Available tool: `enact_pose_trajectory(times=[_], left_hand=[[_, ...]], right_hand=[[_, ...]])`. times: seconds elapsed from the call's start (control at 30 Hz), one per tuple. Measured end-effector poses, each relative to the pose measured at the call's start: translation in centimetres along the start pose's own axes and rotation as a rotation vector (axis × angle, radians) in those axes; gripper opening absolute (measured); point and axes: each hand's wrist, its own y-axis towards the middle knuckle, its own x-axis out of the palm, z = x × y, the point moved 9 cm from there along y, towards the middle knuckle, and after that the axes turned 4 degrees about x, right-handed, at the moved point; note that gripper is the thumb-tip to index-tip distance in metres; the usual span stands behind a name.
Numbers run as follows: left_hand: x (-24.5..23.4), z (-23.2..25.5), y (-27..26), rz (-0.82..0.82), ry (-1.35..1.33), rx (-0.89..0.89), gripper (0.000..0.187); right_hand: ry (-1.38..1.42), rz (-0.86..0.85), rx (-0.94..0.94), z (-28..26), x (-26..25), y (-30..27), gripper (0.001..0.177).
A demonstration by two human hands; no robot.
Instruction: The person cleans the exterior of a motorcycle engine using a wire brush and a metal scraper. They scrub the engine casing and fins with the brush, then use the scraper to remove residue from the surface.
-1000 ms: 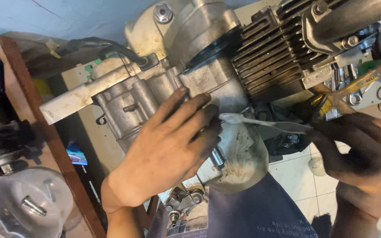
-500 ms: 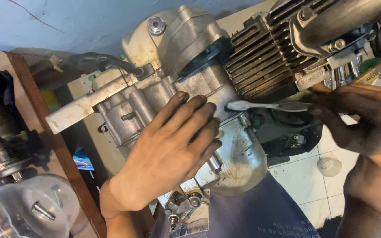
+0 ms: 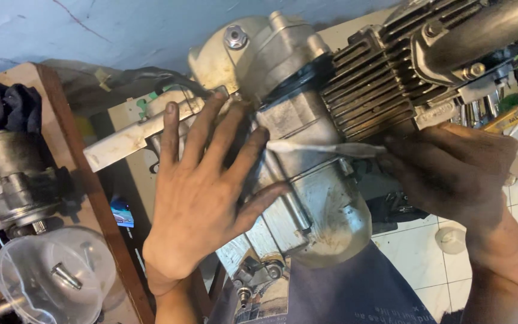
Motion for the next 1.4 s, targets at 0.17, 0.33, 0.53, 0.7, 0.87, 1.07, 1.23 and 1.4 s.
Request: enact_pose_trajectory(times=[0.17,0.33,0.53,0.7,0.87,1.07,1.23,1.4], left_hand=[[0.9,-1.0,-0.1,-0.042,0.004,-0.031,0.086],[0.6,-1.4,-0.7,-0.034,-0.018,-0.029,0.1],[1.4,-1.3,0.2,-0.038,-0.023,0.001,0.101],[1.3,-1.0,0.9,-0.036,-0.041,0.005,0.094],[1.2,-1.0,1.8,-0.037,-0.066,0.032,0.087],[0.8,0.0,1.2,0.032,-0.093,0.14,0.075],[0.6,-1.5,0.9,0.014,-0.064,-0.005,0.083],[0.9,-1.2,0.9,0.013,-0.079,0.003,0.086]], right_hand=[[-0.209,0.007,0.01,1.4,1.0,-1.1,0.023],[-0.176,0.015,0.146,3.9,1.4,-4.1,0.009],[-0.207,0.185,0.327,3.8,-0.4,-7.5,0.007],[-0.337,0.158,0.324,2.1,-0.8,-6.1,0.008],[-0.431,0.136,0.291,1.0,-1.1,-5.6,0.005],[-0.322,0.066,0.235,2.2,0.0,-2.3,0.01],[-0.092,-0.068,0.347,2.4,-0.1,-1.6,0.013],[-0.038,-0.04,0.451,2.8,-1.0,-0.4,0.01]])
